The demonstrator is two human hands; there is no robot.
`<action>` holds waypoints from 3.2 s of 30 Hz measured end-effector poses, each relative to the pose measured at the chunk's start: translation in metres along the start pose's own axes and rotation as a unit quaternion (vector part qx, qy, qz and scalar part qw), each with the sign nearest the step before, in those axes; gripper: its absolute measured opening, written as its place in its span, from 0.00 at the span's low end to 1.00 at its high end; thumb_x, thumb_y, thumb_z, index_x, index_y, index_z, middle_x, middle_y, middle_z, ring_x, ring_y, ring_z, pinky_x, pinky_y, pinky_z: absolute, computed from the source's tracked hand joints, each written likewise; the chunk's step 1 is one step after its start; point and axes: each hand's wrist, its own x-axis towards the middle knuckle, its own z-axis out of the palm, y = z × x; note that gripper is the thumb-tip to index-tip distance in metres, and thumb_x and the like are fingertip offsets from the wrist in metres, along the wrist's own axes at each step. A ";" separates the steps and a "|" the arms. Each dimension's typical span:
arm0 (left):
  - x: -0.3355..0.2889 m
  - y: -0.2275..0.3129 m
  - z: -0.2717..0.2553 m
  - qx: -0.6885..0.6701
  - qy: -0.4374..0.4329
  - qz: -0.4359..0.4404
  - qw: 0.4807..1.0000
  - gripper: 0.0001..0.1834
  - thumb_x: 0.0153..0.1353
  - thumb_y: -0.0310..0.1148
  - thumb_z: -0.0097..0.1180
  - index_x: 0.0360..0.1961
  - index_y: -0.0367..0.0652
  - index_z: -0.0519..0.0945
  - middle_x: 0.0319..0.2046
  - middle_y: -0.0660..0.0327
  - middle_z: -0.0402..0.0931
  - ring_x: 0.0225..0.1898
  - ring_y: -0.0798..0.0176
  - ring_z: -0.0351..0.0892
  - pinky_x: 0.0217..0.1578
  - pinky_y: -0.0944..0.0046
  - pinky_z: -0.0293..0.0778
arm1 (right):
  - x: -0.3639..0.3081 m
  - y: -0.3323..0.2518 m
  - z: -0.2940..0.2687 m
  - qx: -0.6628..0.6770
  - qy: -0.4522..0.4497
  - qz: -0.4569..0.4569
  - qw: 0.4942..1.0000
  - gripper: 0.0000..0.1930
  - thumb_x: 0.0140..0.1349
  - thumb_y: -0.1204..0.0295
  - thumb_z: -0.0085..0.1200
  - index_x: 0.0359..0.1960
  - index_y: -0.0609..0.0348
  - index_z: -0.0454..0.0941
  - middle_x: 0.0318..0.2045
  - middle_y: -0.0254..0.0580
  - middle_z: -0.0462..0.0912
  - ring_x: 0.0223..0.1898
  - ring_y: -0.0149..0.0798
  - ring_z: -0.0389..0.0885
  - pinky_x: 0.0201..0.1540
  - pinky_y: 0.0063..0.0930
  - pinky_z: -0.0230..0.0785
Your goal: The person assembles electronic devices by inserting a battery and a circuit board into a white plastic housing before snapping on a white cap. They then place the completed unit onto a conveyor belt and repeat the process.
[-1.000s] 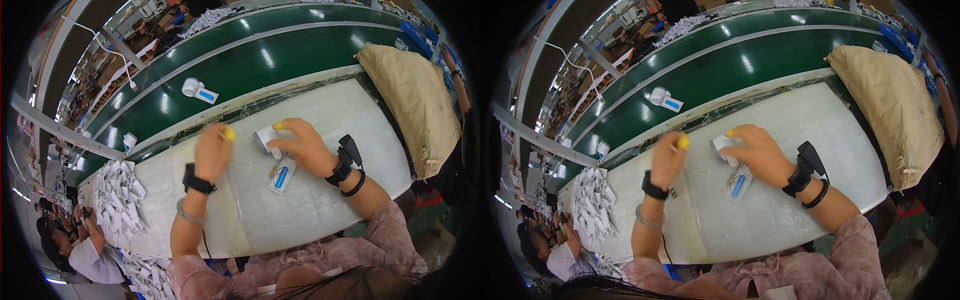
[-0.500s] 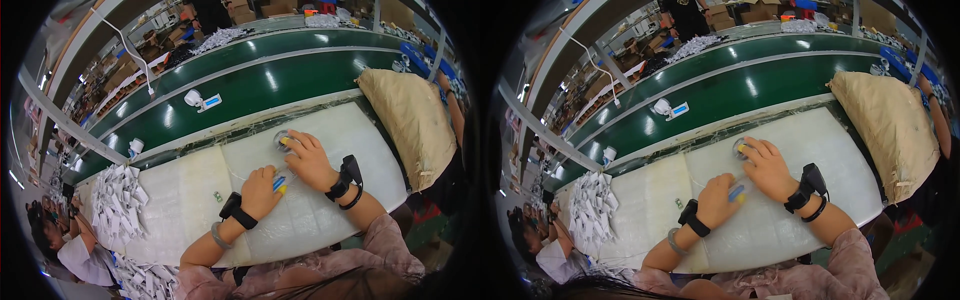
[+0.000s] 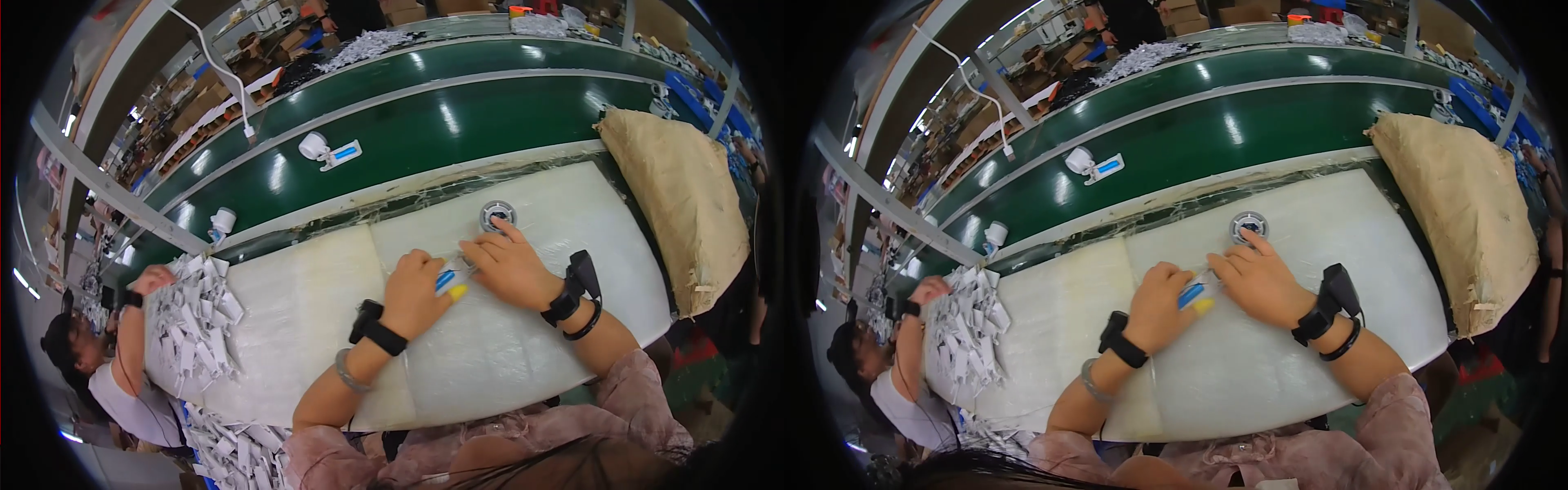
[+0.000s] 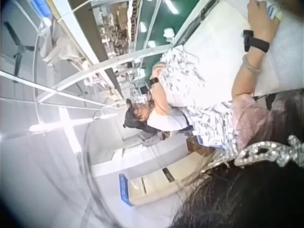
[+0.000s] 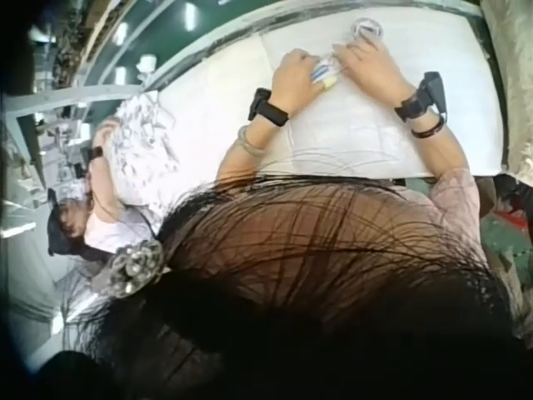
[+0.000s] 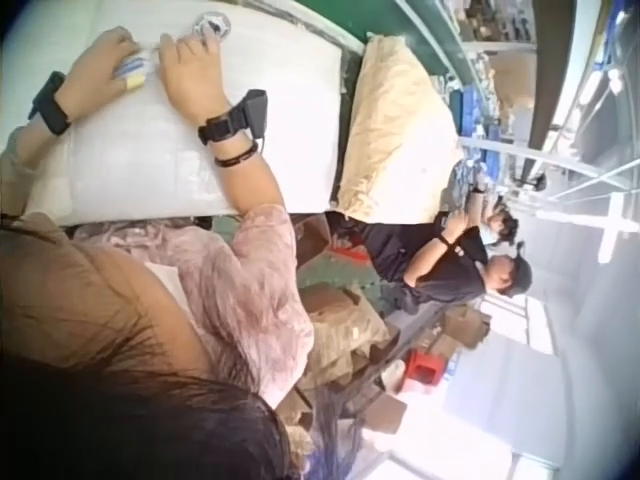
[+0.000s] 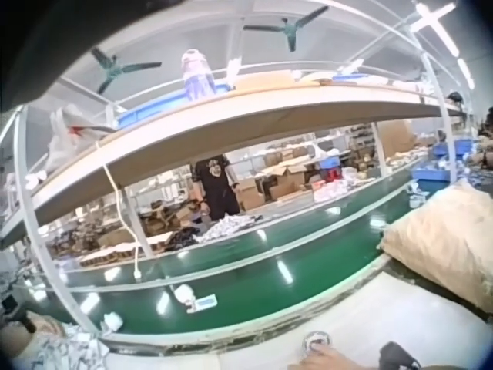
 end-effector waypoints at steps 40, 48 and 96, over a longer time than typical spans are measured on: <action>0.001 0.023 -0.024 -0.642 -0.113 -0.221 0.725 0.19 0.73 0.40 0.38 0.58 0.42 0.66 0.36 0.58 0.78 0.28 0.68 0.78 0.27 0.68 0.78 | 0.002 -0.014 -0.023 0.169 0.156 0.063 0.971 0.14 0.52 0.79 0.63 0.41 0.60 0.80 0.31 0.37 0.83 0.32 0.36 0.80 0.56 0.41 0.65; 0.001 0.023 -0.023 -0.628 -0.082 -0.225 0.741 0.19 0.73 0.39 0.39 0.60 0.42 0.65 0.34 0.59 0.76 0.28 0.67 0.77 0.25 0.67 0.77 | 0.002 -0.012 -0.022 0.170 0.188 0.029 0.967 0.13 0.49 0.78 0.66 0.38 0.57 0.81 0.30 0.35 0.83 0.31 0.35 0.80 0.55 0.41 0.67; -0.010 0.033 -0.011 -0.477 -0.030 -0.031 0.878 0.17 0.63 0.26 0.47 0.53 0.38 0.66 0.35 0.61 0.75 0.32 0.69 0.73 0.35 0.69 0.70 | 0.000 -0.023 -0.023 0.162 0.203 0.007 0.966 0.15 0.41 0.78 0.69 0.33 0.54 0.82 0.27 0.34 0.77 0.31 0.38 0.76 0.49 0.39 0.70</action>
